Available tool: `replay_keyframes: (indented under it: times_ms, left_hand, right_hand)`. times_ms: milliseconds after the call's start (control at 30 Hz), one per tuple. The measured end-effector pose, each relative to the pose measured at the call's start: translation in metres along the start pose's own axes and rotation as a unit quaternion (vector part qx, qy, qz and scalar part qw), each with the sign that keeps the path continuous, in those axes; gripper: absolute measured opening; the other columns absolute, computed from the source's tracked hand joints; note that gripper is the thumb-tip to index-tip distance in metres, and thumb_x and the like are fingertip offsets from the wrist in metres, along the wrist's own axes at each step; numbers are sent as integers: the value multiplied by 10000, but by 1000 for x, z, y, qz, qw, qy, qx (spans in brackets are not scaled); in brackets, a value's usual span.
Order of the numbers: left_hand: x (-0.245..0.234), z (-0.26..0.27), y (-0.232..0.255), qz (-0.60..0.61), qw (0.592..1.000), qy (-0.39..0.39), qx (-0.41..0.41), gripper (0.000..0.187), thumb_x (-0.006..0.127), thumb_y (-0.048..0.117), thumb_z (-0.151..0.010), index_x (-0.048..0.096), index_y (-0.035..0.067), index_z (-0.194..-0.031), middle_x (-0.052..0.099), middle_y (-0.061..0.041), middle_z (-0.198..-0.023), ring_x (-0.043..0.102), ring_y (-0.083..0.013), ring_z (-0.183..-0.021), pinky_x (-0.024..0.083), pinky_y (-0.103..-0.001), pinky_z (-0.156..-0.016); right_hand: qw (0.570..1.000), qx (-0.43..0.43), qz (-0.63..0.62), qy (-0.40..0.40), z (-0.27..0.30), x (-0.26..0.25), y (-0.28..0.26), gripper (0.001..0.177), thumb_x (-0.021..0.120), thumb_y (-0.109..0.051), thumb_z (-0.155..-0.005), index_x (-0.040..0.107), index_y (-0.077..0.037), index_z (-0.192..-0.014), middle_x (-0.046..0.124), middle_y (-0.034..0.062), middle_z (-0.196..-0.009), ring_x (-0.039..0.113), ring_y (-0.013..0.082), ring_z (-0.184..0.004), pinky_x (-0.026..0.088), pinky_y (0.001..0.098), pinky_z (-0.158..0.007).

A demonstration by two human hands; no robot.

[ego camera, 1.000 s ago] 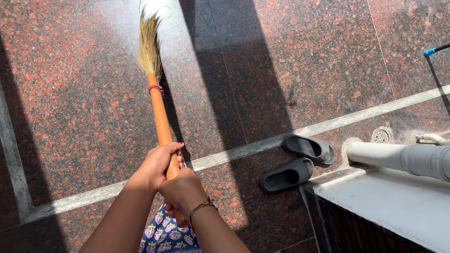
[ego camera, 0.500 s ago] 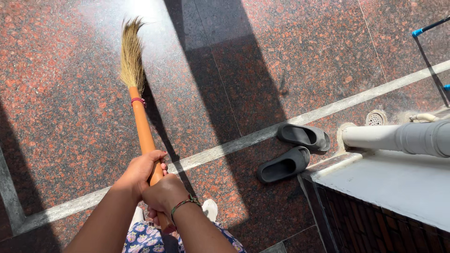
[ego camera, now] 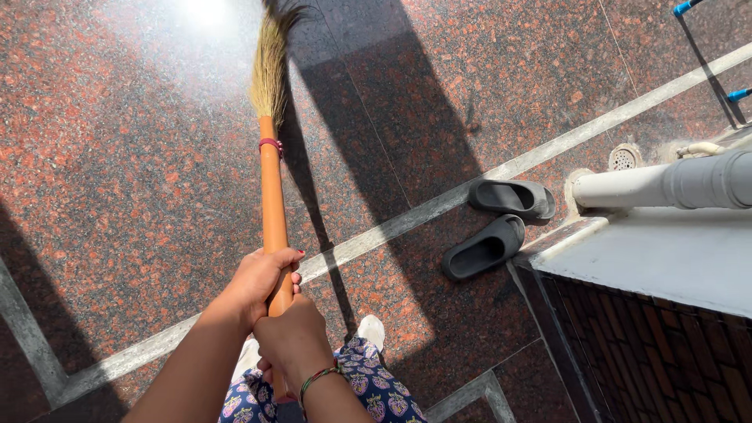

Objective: The person sweeps a granite floor using a broom, moving the broom head across the tiles to gather debris.

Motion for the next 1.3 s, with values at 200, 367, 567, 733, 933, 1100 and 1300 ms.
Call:
replay_keyframes:
  times_ms: [200, 367, 567, 733, 933, 1100, 1300]
  left_hand:
    - [-27, -2, -5, -65, 997, -28, -31, 202, 699, 104, -875, 503, 84, -920, 545, -78, -622, 529, -179, -485, 481, -324, -443]
    - [-69, 15, 7, -52, 997, 6, -59, 125, 676, 138, -887, 571, 80, -925, 534, -45, -622, 497, -148, -487, 454, -310, -436]
    - [-114, 23, 21, 2, 997, 52, -58, 159, 667, 139, -913, 536, 48, -912, 533, -45, -638, 486, -148, -505, 454, -316, -448]
    - [-131, 31, 17, 7, 997, 36, -66, 190, 661, 144, -912, 497, 54, -878, 520, -57, -628, 491, -173, -500, 462, -332, -445]
    - [-123, 53, 3, -32, 999, -13, -24, 187, 685, 100, -879, 501, 66, -887, 530, -64, -633, 509, -171, -510, 467, -341, -446]
    - [-119, 40, -11, -93, 994, -47, -24, 175, 709, 93, -862, 544, 42, -895, 562, -34, -647, 539, -149, -528, 494, -335, -463]
    - [-134, 26, -1, -180, 981, -39, -56, 171, 698, 140, -878, 554, 48, -866, 572, -73, -620, 534, -185, -513, 485, -340, -485]
  right_hand:
    - [996, 16, -84, -19, -13, 42, 19, 154, 610, -59, -861, 577, -22, -1006, 608, 86, -676, 627, 182, -492, 475, 351, -409]
    - [996, -7, -62, -59, -17, 84, 20, 112, 604, -43, -855, 598, 22, -946, 613, 88, -658, 616, 178, -482, 491, 343, -413]
    - [997, -34, -4, -74, -8, 113, 7, 112, 576, -42, -842, 594, 7, -941, 618, 89, -654, 611, 176, -499, 489, 332, -422]
    - [997, -42, 4, -62, 5, 124, 16, 161, 603, -64, -838, 599, 3, -984, 631, 80, -684, 612, 153, -510, 487, 326, -422]
    - [999, -33, -36, -2, 32, 128, 36, 264, 639, -64, -855, 509, -33, -1082, 639, 83, -711, 628, 174, -518, 494, 345, -441]
    - [987, -6, -158, -11, 20, 142, 60, 201, 617, -41, -840, 568, -42, -1035, 585, 60, -670, 580, 150, -493, 450, 321, -418]
    - [984, -24, -170, -44, -3, 161, 55, 114, 553, 2, -841, 555, 9, -954, 591, 82, -654, 589, 169, -497, 479, 345, -421]
Point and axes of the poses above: each hand's wrist, its own z-axis away from the middle knuckle, its own x-axis out of the palm, y = z × x, the point moved 6 cm from there along -z, towards the middle knuckle
